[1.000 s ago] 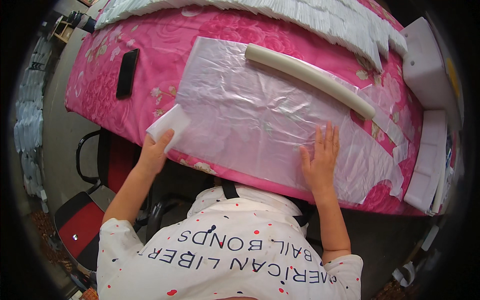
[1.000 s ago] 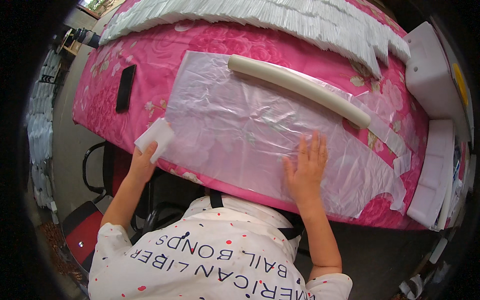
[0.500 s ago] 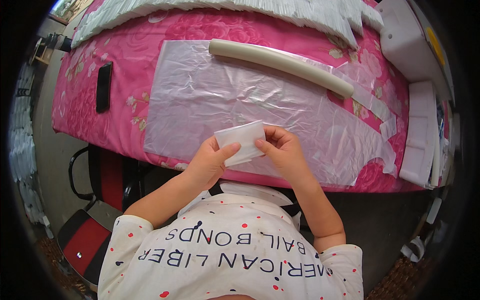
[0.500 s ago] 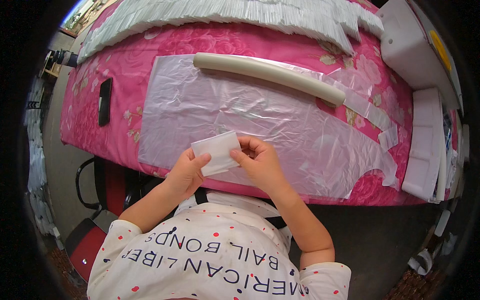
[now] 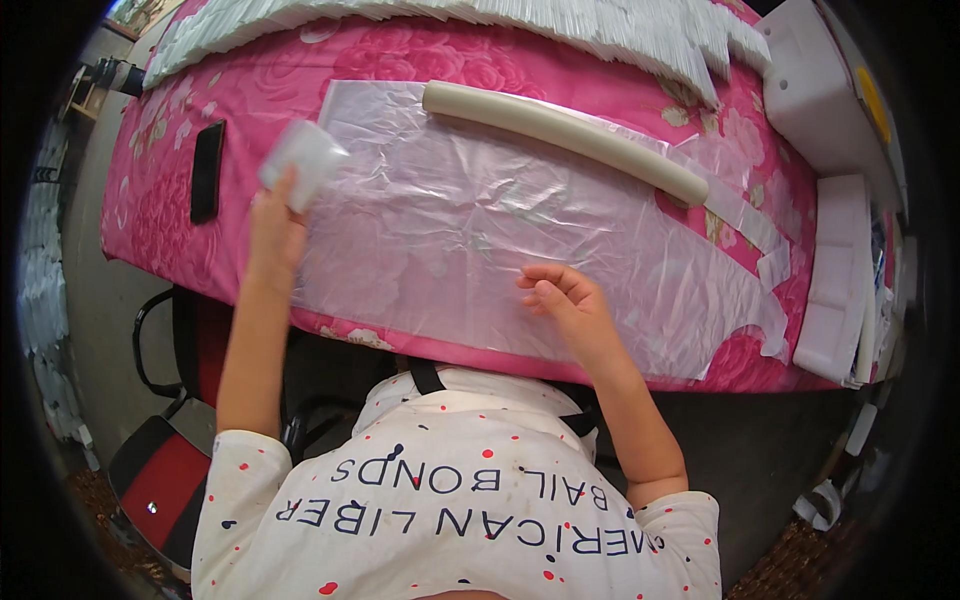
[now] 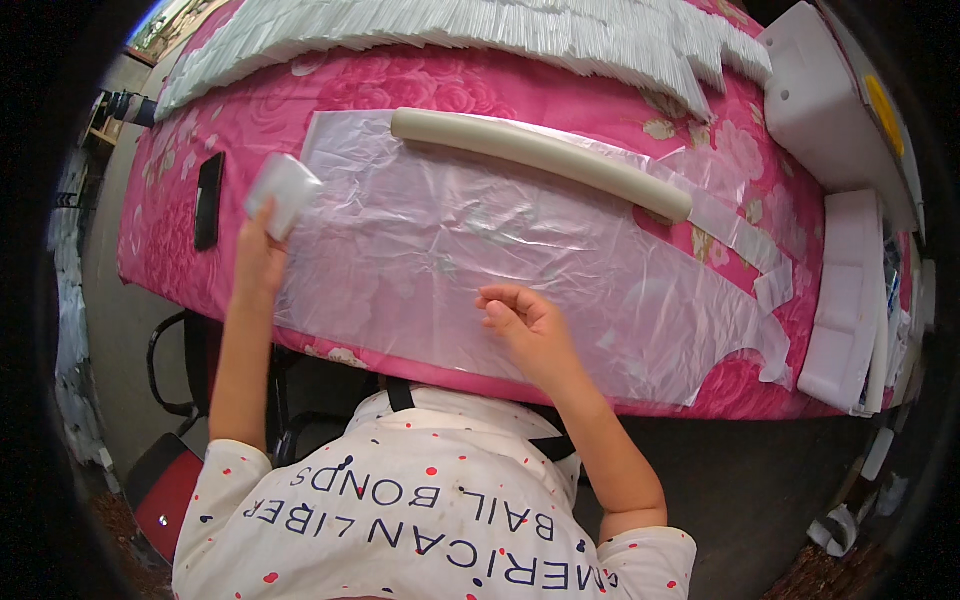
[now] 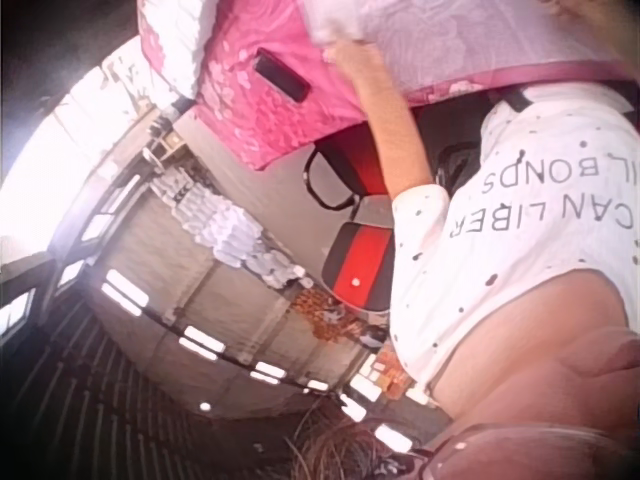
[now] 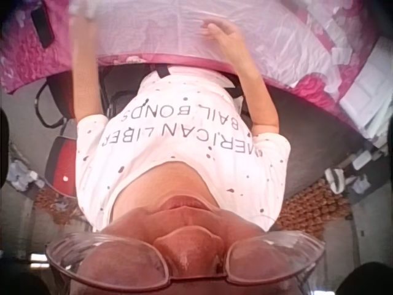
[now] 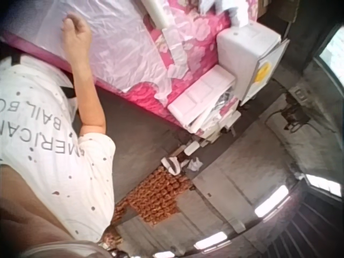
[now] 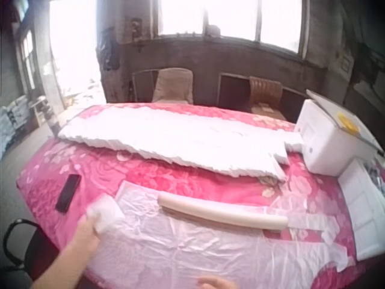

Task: The person wraps small white rectangular items in clear plastic film on a pink floral tablecloth. They unroll the film, place an item on it, fold the film around the item, and set the wrapped unit aside. This process is repeated multiple times.

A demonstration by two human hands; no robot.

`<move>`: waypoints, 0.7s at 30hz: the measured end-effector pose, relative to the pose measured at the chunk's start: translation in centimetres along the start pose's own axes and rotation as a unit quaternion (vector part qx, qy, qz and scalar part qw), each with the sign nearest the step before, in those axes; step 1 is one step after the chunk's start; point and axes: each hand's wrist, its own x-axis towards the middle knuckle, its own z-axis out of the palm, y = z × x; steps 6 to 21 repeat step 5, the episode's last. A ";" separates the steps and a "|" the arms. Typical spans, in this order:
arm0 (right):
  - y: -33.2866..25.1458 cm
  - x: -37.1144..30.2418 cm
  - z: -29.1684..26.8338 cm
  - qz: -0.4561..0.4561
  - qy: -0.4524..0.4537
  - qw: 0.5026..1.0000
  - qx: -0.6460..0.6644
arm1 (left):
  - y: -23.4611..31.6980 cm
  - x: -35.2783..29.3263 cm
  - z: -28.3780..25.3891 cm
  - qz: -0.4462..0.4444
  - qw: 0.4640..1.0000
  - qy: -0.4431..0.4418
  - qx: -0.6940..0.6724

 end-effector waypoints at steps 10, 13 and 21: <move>-3.3 1.4 -2.8 -0.261 0.131 0.864 -0.410 | 1.5 7.9 -9.8 0.241 0.778 0.268 0.514; -3.3 1.4 -2.8 -0.261 0.131 0.864 -0.410 | 1.5 7.9 -9.8 0.241 0.778 0.268 0.514; -3.3 1.4 -2.8 -0.261 0.131 0.864 -0.410 | 1.5 7.9 -9.8 0.241 0.778 0.268 0.514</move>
